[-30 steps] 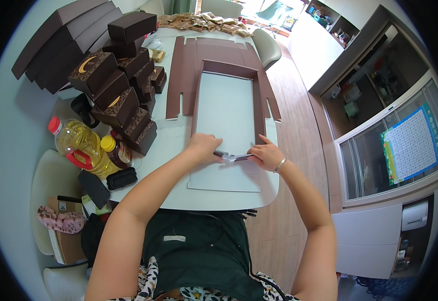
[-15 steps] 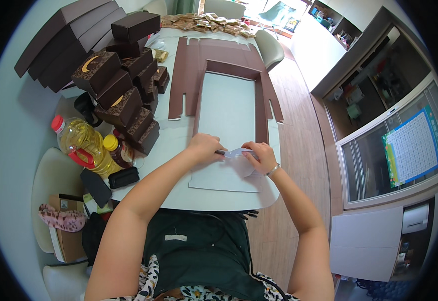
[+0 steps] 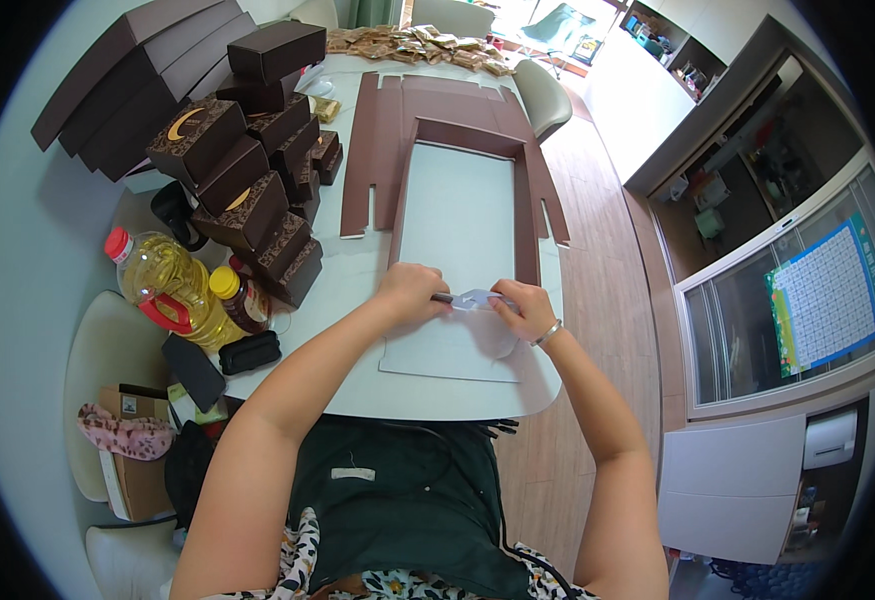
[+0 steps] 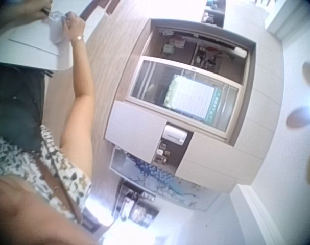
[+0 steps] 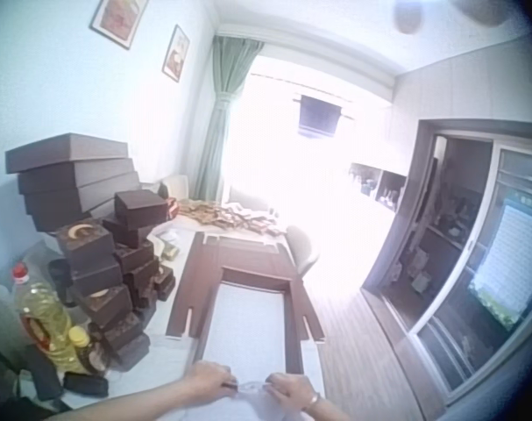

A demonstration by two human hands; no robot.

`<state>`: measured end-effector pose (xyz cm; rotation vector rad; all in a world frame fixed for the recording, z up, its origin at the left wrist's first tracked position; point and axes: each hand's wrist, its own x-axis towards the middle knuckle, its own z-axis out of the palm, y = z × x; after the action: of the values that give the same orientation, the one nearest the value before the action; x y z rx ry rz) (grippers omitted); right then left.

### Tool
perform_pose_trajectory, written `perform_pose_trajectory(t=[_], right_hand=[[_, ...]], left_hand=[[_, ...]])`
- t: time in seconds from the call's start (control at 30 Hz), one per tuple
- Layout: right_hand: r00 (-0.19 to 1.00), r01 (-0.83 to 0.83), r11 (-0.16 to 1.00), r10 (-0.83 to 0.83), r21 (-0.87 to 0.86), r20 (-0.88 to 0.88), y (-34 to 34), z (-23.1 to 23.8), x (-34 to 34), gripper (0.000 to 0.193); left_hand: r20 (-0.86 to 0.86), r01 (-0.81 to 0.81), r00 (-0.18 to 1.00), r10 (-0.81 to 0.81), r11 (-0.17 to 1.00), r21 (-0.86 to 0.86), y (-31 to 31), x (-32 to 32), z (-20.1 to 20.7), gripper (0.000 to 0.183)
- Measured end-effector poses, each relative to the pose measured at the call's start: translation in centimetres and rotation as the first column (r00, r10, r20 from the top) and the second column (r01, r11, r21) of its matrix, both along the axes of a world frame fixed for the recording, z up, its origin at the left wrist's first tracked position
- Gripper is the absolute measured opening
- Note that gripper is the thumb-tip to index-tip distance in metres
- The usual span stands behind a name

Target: The person assembles flat-packed brown cardboard boxes on a white table. They fold the side flaps of the box frames, apply adhesive tape to secure the corners, and stack the finished boxes. The person also handles and folds additional flat cardboard pieces during the process.

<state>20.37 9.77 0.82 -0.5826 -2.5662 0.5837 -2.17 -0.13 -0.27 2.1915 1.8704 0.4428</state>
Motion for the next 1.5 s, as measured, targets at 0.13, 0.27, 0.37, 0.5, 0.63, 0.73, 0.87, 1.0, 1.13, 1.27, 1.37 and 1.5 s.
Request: perform_pose_trajectory(t=[0.13,0.27,0.37,0.5,0.63,0.73,0.87,1.0,1.13,1.27,1.37,1.5], right_hand=[[1.000,-0.012,1.000,0.012,-0.008,-0.003,-0.1,-0.2,0.2,0.011],[0.993,-0.076,0.994,0.068,0.082,0.098,0.0,0.1,-0.1,0.012],[0.978,-0.070,0.989,0.042,0.132,0.203,0.3,-0.1,-0.5,0.011],[0.911,-0.062,0.973,-0.036,0.223,0.412,0.3,-0.5,-1.3,0.012],[0.850,-0.039,0.959,-0.116,0.282,0.514,-0.1,-0.3,-1.7,0.015],[0.768,-0.044,0.975,-0.106,0.217,0.632,-0.1,0.5,-2.1,0.027],[0.884,-0.211,0.976,0.164,0.061,0.437,0.0,2.6,0.1,0.059],[0.903,-0.269,0.957,0.214,0.104,0.373,-0.7,3.8,2.0,0.077],[0.891,-0.269,0.932,0.146,0.242,0.430,-0.6,3.1,2.3,0.079],[0.901,-0.216,0.947,0.099,0.239,0.422,1.0,1.5,2.3,0.068],[0.913,-0.215,0.945,0.105,0.247,0.394,1.3,1.1,1.9,0.058],[0.920,-0.222,0.943,0.119,0.248,0.373,2.0,0.7,1.6,0.049]], left_hand=[[0.016,0.046,0.999,-0.046,0.999,-0.017,0.0,-0.3,0.1,0.019],[0.006,0.056,0.998,-0.056,0.998,-0.032,0.1,-0.5,0.4,0.019],[0.001,0.019,1.000,-0.019,1.000,-0.011,0.3,-0.2,0.0,0.020],[-0.006,0.003,1.000,-0.003,1.000,0.017,0.4,0.1,-0.2,0.020],[-0.087,0.020,0.996,-0.018,1.000,0.024,0.5,0.5,-0.1,0.020],[-0.115,0.022,0.993,-0.018,0.999,0.037,0.5,0.4,0.0,0.020],[-0.137,0.056,0.990,-0.045,0.995,0.077,0.1,-0.1,-0.1,0.021],[-0.133,0.044,0.990,-0.037,0.998,0.050,0.1,0.1,0.0,0.022],[-0.086,0.060,0.995,-0.045,0.982,0.182,0.3,0.1,-0.4,0.023],[-0.079,0.041,0.996,-0.030,0.989,0.142,0.6,0.0,-0.8,0.024],[-0.057,0.037,0.998,-0.031,0.994,0.102,0.5,-0.3,-1.0,0.024],[-0.058,0.035,0.998,-0.030,0.995,0.093,0.5,-0.2,-0.6,0.023]])
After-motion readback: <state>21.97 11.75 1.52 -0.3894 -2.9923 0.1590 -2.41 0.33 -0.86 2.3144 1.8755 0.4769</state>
